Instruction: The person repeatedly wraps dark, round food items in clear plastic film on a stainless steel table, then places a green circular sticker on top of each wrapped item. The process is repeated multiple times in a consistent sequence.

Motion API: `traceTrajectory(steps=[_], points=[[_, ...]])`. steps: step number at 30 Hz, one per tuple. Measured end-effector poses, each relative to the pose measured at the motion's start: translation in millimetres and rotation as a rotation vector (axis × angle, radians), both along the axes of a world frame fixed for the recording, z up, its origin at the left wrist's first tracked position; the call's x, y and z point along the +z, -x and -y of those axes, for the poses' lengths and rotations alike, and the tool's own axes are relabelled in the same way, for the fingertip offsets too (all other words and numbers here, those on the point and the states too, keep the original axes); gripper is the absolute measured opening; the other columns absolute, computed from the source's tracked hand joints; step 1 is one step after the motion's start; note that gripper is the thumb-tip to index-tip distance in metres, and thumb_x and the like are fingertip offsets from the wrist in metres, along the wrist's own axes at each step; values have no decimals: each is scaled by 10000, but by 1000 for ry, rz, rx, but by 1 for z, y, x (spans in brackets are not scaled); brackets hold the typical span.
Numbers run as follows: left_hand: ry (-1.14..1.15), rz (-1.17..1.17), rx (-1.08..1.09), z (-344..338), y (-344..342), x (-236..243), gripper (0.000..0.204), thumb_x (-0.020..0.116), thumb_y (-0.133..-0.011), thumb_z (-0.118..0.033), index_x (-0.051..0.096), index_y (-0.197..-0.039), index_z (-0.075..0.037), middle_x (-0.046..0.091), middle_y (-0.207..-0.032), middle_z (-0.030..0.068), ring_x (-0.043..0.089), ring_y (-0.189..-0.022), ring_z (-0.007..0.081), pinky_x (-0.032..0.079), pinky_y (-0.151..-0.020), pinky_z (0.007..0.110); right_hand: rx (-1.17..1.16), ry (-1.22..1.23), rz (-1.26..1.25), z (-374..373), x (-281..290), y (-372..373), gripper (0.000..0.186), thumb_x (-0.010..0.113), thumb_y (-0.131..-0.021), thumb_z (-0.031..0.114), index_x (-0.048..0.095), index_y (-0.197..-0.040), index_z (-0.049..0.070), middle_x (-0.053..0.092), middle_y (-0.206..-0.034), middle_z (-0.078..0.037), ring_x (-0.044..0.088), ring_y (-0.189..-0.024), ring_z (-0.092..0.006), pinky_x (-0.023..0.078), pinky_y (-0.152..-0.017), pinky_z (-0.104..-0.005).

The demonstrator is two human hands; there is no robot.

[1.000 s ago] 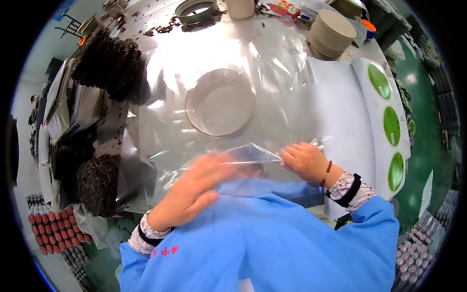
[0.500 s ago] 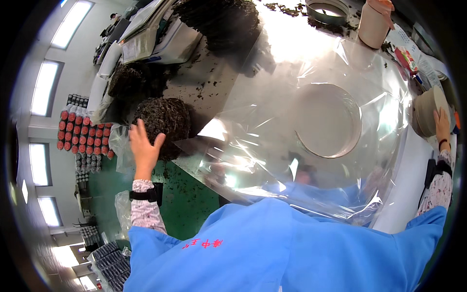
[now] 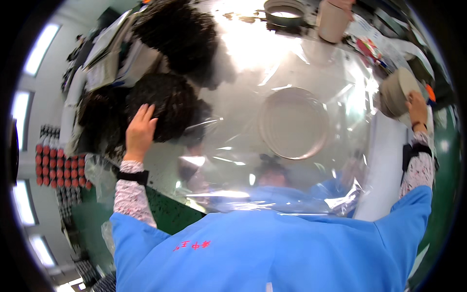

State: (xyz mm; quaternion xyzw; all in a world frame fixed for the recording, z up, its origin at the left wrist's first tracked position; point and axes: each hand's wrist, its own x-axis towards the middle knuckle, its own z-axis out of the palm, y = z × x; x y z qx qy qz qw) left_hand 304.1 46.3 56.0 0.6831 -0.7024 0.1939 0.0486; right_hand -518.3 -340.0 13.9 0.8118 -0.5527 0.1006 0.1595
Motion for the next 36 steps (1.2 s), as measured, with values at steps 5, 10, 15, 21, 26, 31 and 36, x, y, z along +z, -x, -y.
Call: traceTrajectory(steps=[5, 10, 15, 21, 26, 31, 36], points=[[-86, -46, 112, -4, 18, 11, 570, 632, -813, -64, 508, -1367, -29, 587, -1218, 185, 595, -1104, 345, 507, -928, 409, 206, 496, -137, -97, 61, -187, 82, 600, -879, 110, 571, -826, 55, 596, -819, -121, 645, -745, -288, 523, -612, -389], [-93, -104, 185, 12, 38, 22, 615, 655, -786, -96, 497, -1378, -30, 506, -1244, 172, 493, -1181, 354, 421, -1015, 434, 563, 414, 147, -196, 61, -317, 149, 657, -702, 61, 547, -798, 90, 558, -863, -37, 619, -847, -206, 529, -621, -311], [-175, -107, 168, -5, 33, 35, 766, 641, -686, 54, 448, -1420, -46, 473, -1286, 184, 461, -1215, 384, 384, -1067, 418, 382, 557, 97, -144, 79, -267, 135, 630, -792, 64, 536, -884, 92, 571, -874, -40, 602, -863, -215, 536, -688, -322], [-72, -131, 156, 8, 26, 19, 728, 630, -732, 85, 472, -1420, -93, 480, -1265, 157, 483, -1190, 349, 402, -1045, 401, -108, 521, -140, -54, 82, -114, 108, 621, -850, 114, 563, -941, 101, 612, -945, -61, 614, -934, -258, 543, -775, -367], [204, -211, 135, -1, 2, 39, 589, 576, -848, 72, 524, -1411, -96, 510, -1271, 133, 520, -1191, 324, 413, -1036, 391, -61, 409, -216, -66, 55, -119, 91, 589, -837, 55, 597, -916, 99, 635, -952, -37, 630, -979, -235, 550, -756, -334], [481, -192, -69, 18, 92, 90, 513, 467, -913, 27, 486, -1424, -3, 498, -1454, 166, 459, -1357, 345, 346, -1134, 404, 707, 446, 288, -187, 62, -274, 107, 637, -709, 89, 630, -814, 71, 596, -823, -65, 628, -804, -244, 535, -641, -357], [323, -286, -396, 57, 171, 66, 535, 447, -891, 19, 478, -1426, 19, 497, -1454, 193, 461, -1361, 367, 314, -1162, 461, 866, 22, 296, -253, 13, -342, 97, 649, -680, 128, 593, -746, 85, 564, -771, -45, 594, -735, -217, 522, -631, -345]])
